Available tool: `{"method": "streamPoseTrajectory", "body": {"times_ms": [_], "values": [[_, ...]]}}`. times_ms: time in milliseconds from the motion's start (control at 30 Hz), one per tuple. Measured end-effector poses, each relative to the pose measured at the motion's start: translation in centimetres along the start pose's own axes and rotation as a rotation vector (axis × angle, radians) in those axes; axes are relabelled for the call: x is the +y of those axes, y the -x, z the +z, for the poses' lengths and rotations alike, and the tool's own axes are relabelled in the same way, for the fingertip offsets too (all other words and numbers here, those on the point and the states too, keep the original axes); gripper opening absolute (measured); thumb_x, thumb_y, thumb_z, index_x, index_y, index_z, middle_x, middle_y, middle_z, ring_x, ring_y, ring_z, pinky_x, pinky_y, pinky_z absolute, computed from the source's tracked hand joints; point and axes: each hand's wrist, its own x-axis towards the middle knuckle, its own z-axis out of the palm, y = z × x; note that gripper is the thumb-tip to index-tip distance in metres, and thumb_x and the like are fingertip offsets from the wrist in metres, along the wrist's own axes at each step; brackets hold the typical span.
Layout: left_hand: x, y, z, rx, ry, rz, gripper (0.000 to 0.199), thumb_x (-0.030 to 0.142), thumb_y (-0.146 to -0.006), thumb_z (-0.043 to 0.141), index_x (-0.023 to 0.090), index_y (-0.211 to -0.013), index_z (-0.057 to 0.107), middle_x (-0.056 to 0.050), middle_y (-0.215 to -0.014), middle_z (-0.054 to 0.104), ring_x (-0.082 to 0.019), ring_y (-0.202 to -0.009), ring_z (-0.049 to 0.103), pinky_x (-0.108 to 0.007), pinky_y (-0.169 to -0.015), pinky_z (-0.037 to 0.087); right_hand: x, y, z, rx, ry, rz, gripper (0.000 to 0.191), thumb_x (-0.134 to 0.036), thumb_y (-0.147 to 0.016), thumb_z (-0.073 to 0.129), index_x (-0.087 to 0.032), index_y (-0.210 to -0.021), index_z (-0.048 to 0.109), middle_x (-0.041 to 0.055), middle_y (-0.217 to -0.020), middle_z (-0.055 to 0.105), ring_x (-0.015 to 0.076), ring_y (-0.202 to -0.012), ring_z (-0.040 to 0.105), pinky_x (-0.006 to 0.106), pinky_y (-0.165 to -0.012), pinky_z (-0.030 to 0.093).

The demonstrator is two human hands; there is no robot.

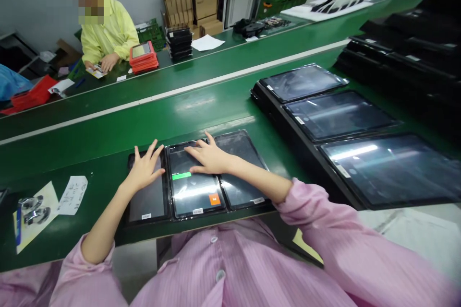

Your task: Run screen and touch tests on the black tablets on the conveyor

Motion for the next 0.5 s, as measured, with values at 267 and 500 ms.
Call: {"method": "streamPoseTrajectory", "body": {"times_ms": [267, 500], "values": [[0.3, 4.3, -1.1, 0.017, 0.132, 0.009, 0.07, 0.063, -0.102, 0.028, 0.022, -0.159, 0.024, -0.017, -0.149, 0.05, -0.033, -0.133, 0.053, -0.067, -0.122, 0.0, 6.6, 8.1, -0.8, 0.111, 0.02, 0.272, 0.066, -0.061, -0.098, 0.041, -0.018, -0.148, 0.048, 0.0193, -0.134, 0.065, 0.0405, -0.132, 0.048, 0.075, -0.112, 0.008], [-0.3, 3.8, -0.2, 0.03, 0.076, -0.251, 0.058, 0.054, -0.104, 0.026, 0.02, -0.146, 0.048, -0.02, -0.149, 0.048, -0.036, -0.135, 0.049, -0.08, -0.114, -0.002, 9.0, 9.7, -0.6, 0.173, 0.084, 0.331, 0.062, -0.058, -0.098, 0.042, -0.02, -0.145, 0.05, 0.0164, -0.122, 0.072, 0.0396, -0.134, 0.047, 0.075, -0.112, 0.011]]}}
